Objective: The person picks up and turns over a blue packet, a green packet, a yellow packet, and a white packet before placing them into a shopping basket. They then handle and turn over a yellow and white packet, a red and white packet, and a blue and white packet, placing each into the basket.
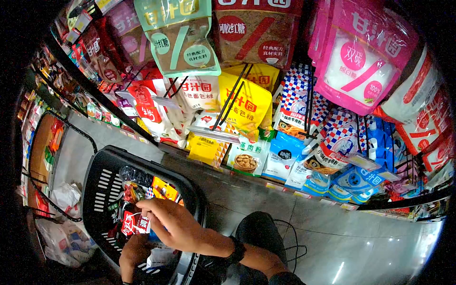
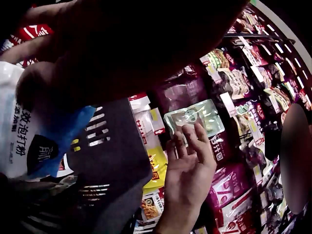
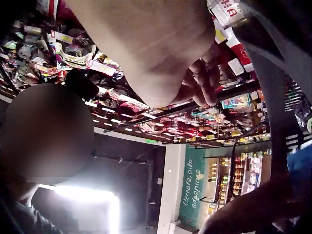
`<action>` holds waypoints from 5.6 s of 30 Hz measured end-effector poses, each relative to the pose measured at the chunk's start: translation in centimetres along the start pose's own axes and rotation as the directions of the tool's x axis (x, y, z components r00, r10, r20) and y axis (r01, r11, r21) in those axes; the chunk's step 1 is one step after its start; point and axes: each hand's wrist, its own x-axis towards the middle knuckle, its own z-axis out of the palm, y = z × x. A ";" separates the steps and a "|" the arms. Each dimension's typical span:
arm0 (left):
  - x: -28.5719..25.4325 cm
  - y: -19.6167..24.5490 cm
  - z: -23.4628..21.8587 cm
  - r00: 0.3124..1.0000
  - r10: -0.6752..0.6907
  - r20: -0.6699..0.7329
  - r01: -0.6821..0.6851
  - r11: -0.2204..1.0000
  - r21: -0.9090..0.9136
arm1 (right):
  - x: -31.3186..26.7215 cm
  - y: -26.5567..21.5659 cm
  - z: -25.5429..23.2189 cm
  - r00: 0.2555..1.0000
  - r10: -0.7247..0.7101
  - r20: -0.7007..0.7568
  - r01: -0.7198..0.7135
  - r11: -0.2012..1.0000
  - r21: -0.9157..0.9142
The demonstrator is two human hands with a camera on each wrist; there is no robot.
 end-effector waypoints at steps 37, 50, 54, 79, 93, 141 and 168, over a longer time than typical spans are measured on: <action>-4.9 8.0 -0.4 0.715 0.181 -0.675 -0.399 0.899 -0.180 | -11.4 28.7 -20.9 0.254 0.413 -0.875 -0.842 0.539 0.010; -4.5 7.3 -0.4 0.671 0.233 -0.704 -0.386 0.920 -0.063 | -9.6 28.3 -19.8 0.342 0.660 -0.669 -0.645 0.683 0.345; -4.6 6.7 0.0 0.643 0.242 -0.726 -0.393 0.919 -0.042 | -8.7 28.6 -18.0 0.365 0.562 -0.742 -0.586 0.758 0.286; -3.9 5.7 0.1 0.653 0.383 -0.654 -0.321 0.922 0.219 | -3.8 14.6 -10.6 0.637 0.759 -0.137 0.086 0.107 0.991; -4.4 5.8 0.1 0.693 0.345 -0.632 -0.417 0.908 0.039 | -9.4 17.5 -11.6 0.908 0.388 0.155 -0.225 0.141 0.964; -5.5 5.3 -2.2 0.681 0.049 -0.731 -0.732 0.072 -0.678 | -2.9 4.5 -0.6 0.948 0.309 0.073 -0.219 0.471 0.855; -5.4 5.5 -1.9 0.755 -0.187 -0.629 -0.605 0.171 -0.778 | -2.9 4.9 -2.2 0.877 0.288 0.383 -0.457 0.260 0.851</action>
